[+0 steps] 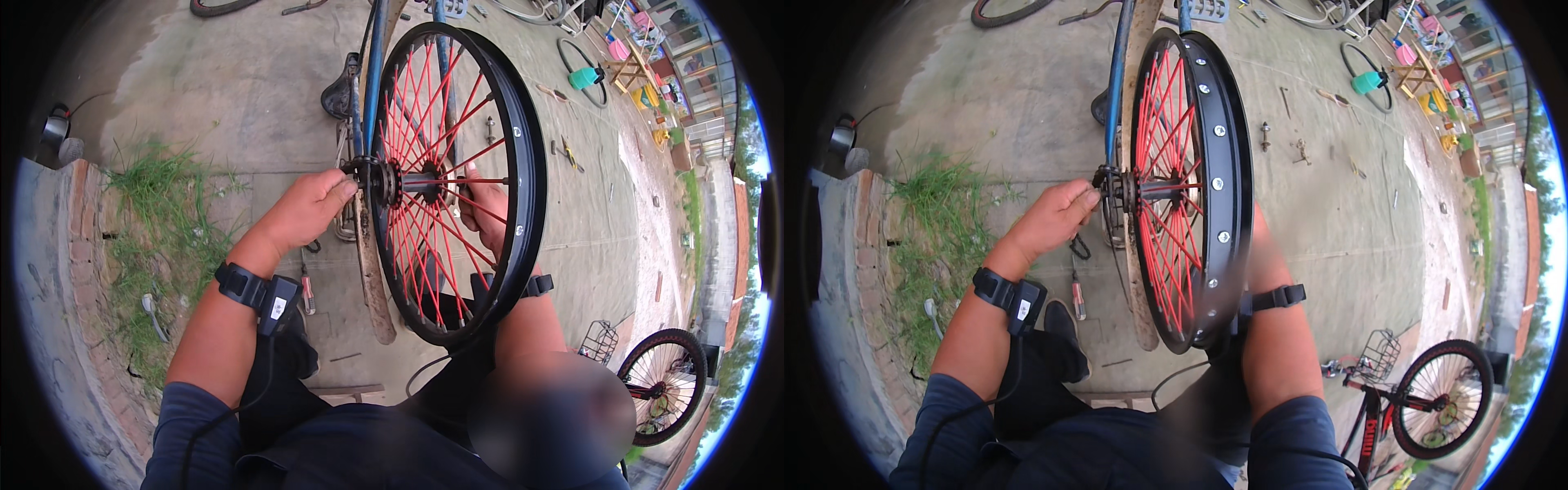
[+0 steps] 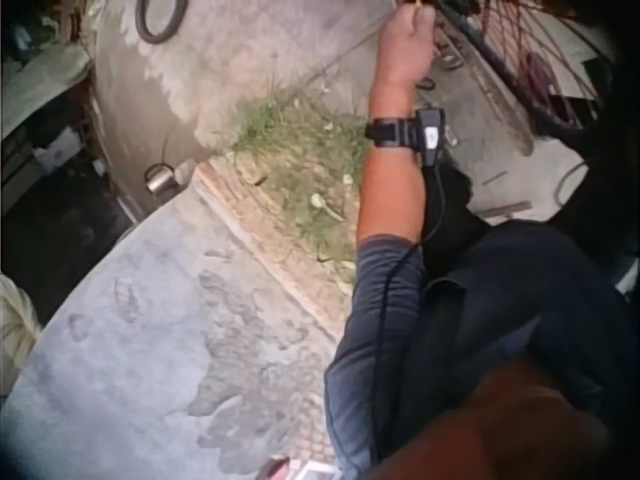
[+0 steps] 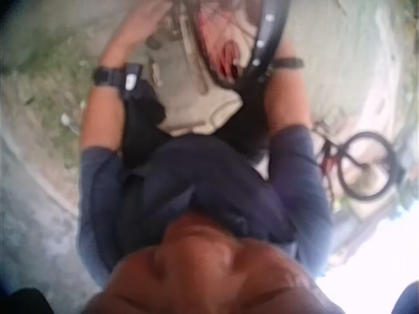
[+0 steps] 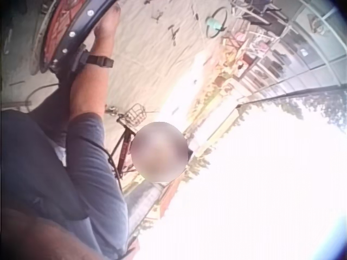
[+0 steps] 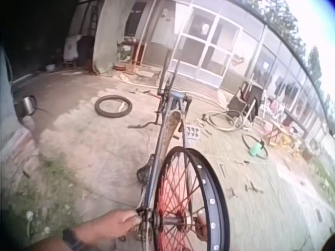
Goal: The person adjusts the rear wheel of a bicycle, using a wrench to tighten the axle nuts and checking the wheel alignment. The person also briefly handles a screwdriver and moves around the workspace to access tools.
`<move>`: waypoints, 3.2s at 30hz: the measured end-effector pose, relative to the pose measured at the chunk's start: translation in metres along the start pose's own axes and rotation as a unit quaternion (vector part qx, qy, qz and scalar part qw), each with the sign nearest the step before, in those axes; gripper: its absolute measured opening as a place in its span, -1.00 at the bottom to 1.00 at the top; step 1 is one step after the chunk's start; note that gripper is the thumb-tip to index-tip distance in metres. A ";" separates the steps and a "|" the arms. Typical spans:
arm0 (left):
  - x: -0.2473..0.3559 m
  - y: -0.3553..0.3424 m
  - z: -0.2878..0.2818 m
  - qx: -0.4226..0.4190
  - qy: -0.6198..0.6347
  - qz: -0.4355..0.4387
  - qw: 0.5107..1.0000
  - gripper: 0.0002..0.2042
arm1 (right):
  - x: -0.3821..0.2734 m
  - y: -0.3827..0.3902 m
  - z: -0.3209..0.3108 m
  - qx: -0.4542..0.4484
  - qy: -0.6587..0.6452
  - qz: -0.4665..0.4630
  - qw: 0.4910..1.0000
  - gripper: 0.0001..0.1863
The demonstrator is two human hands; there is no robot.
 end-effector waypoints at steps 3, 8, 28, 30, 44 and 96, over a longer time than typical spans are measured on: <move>-0.004 0.004 0.009 0.046 0.285 -0.221 0.932 -0.60 | -0.013 0.009 0.003 -0.009 0.039 -0.050 0.998 -0.47; -0.007 0.003 0.009 0.007 0.310 -0.236 0.921 -0.59 | 0.002 -0.001 -0.006 0.003 0.026 -0.025 0.999 -0.54; 0.000 -0.005 0.002 -0.052 0.216 -0.191 0.956 -0.64 | 0.017 -0.020 -0.026 0.010 -0.013 0.057 0.998 -0.58; -0.002 -0.003 0.000 -0.043 0.213 -0.191 0.957 -0.62 | 0.014 -0.019 -0.015 0.002 -0.036 0.084 0.996 -0.58; -0.001 -0.004 0.001 -0.037 0.155 -0.173 0.972 -0.66 | -0.003 -0.004 -0.003 -0.020 0.003 0.077 0.997 -0.64; 0.119 0.162 0.410 -0.413 -0.196 -0.224 0.860 -0.82 | 0.614 0.759 -0.145 0.541 -0.410 0.348 0.647 -0.64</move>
Point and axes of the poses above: each hand's wrist, its own y-axis away from the middle knuckle, its own z-axis out of the palm, x = y × z, the point moved 5 cm from there along -y, towards the middle knuckle, and after that the axes turned 7 degrees about z, right-handed, at the moved point
